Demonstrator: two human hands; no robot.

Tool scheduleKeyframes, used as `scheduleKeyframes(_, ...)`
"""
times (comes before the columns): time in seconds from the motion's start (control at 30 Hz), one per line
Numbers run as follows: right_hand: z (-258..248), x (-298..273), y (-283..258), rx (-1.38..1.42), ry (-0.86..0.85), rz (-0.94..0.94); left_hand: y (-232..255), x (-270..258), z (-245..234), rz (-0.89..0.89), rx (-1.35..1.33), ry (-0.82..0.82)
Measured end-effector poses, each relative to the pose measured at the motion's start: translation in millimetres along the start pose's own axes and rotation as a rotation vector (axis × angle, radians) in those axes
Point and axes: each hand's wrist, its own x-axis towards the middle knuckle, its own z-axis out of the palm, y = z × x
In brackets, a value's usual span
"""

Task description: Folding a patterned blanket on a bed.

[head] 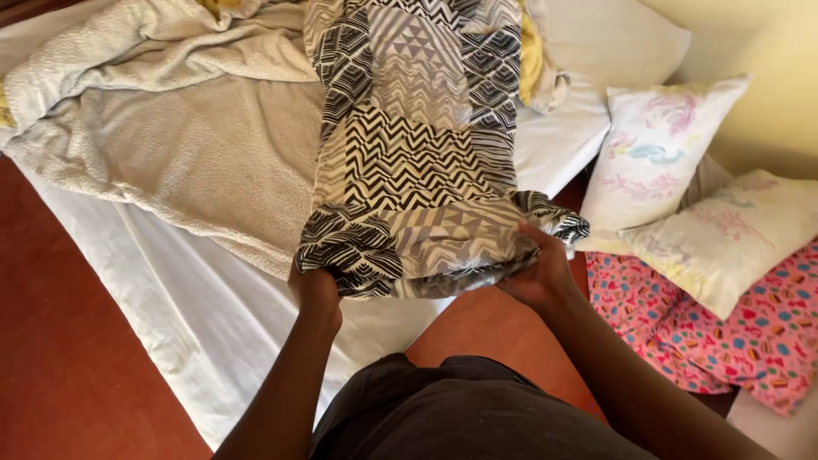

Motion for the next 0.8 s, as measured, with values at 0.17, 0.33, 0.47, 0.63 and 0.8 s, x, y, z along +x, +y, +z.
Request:
scheduleKeyframes(0.17, -58.5, 72.1, -20.0, -0.063, 0.181, 0.064, 24.6, -19.6, 22.5, 0.085, 0.031, -0.177)
scheduleKeyframes(0.33, -53.1, 51.1, -48.7, -0.048, -0.031, -0.075, 53.7, -57.4, 32.2, 0.302, -0.001, -0.329)
scheduleKeyframes(0.47, -55.1, -2.4, -29.7, -0.111, -0.126, -0.191, 52.1, -98.2, 6.5, 0.335, -0.252, -0.221)
scheduleKeyframes(0.63, -79.0, -15.1, 34.7, -0.118, -0.019, -0.193, 6.5, -100.0, -64.5, 0.349, -0.317, 0.1)
scheduleKeyframes(0.8, -30.4, -74.4, 100.5, -0.615, 0.063, -0.378, -6.5, -151.6, -87.4, -0.44, -0.353, 0.117)
